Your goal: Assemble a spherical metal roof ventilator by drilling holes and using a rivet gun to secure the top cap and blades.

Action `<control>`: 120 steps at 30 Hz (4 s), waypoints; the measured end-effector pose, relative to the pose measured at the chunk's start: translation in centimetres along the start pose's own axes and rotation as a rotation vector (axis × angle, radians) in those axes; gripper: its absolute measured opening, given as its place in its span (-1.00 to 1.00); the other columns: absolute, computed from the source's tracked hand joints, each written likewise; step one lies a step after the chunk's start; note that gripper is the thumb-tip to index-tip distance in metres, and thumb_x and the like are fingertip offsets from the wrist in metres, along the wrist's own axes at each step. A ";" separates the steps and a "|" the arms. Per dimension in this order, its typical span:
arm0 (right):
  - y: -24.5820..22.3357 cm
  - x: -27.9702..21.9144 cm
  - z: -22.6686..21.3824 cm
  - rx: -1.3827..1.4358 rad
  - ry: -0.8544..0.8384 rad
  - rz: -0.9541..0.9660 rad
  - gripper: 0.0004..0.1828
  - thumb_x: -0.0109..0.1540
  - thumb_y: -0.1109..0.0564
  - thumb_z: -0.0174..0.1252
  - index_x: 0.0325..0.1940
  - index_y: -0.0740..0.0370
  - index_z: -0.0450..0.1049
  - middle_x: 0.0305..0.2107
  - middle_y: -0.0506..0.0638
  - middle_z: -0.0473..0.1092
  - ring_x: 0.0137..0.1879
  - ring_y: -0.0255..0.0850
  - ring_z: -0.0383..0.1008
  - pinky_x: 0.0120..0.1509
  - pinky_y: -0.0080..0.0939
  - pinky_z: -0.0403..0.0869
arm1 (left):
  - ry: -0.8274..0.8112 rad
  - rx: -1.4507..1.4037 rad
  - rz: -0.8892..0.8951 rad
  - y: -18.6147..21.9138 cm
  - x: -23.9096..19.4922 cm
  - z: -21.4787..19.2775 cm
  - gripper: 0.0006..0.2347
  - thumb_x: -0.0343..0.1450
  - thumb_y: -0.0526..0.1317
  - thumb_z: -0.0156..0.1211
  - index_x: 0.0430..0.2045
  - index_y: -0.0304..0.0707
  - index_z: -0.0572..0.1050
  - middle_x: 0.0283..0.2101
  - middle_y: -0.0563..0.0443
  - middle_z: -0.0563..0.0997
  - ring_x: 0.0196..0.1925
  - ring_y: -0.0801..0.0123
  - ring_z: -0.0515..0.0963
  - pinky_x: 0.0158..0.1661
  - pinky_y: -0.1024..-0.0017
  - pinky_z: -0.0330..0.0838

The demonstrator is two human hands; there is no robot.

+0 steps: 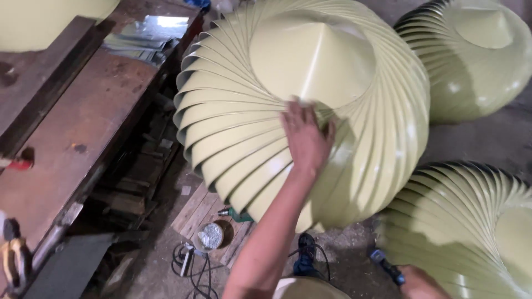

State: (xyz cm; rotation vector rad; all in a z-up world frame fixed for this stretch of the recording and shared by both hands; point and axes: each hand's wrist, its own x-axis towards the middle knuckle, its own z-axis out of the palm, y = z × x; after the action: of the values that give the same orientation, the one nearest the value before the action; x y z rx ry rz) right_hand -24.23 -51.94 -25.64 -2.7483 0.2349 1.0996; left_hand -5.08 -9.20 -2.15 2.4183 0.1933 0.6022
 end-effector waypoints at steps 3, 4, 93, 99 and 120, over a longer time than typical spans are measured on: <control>-1.5 1.6 3.0 -0.082 -0.049 -0.136 -0.66 0.11 0.22 0.15 -0.04 0.05 0.56 -0.24 0.18 0.59 0.00 0.06 0.62 0.13 0.07 0.52 | -0.052 -0.336 0.147 -1.0 -7.4 -1.6 -0.76 0.51 -0.11 0.13 -0.24 -0.37 0.55 0.00 -0.27 0.59 0.10 -0.05 0.55 0.24 0.00 0.29; -2.2 2.1 4.3 -0.107 -0.049 -0.196 -0.68 0.14 0.19 0.11 -0.03 0.03 0.54 -0.23 0.20 0.58 0.02 0.08 0.62 0.14 0.09 0.51 | -0.163 -0.471 0.194 -1.3 -10.4 -2.5 -0.70 0.49 -0.12 0.15 -0.09 -0.41 0.60 -0.18 -0.25 0.64 -0.17 -0.02 0.66 -0.09 0.16 0.55; -30.4 -14.8 -2.1 1.652 -1.036 -0.848 -0.65 0.11 0.14 0.38 -0.26 0.23 0.30 -0.54 -0.04 0.22 -0.43 -0.22 0.27 -0.39 -0.23 0.33 | 0.030 -0.605 0.067 -6.7 -21.9 -19.4 -0.92 0.50 -0.37 0.24 -0.29 -0.44 0.47 -0.19 -0.20 0.72 -0.24 0.11 0.75 -0.22 0.34 0.60; -28.4 -13.2 -1.0 1.608 -0.934 -0.753 -0.59 0.05 0.11 0.44 -0.25 0.22 0.31 -0.56 -0.06 0.26 -0.44 -0.22 0.34 -0.40 -0.22 0.37 | 0.021 -0.588 0.036 -6.6 -22.4 -19.7 -0.91 0.47 -0.36 0.27 -0.29 -0.43 0.49 -0.30 -0.21 0.69 -0.29 0.06 0.73 -0.27 0.28 0.59; -34.6 -19.0 3.7 0.945 0.095 -0.808 -0.67 0.16 0.18 0.34 -0.01 0.30 0.51 -0.24 0.03 0.60 -0.12 -0.17 0.59 0.02 -0.10 0.57 | 0.147 -1.177 -0.490 -5.8 -21.2 -17.3 -0.68 0.59 -0.07 -0.17 -0.04 -0.39 0.40 -0.20 -0.15 0.73 -0.23 0.41 0.67 -0.16 0.46 0.56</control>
State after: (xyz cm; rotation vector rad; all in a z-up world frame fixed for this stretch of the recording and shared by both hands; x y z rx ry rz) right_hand -33.09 -15.92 -11.59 -1.7445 -0.2720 0.4405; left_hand -31.87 -1.12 -1.57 1.1350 0.3533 0.4589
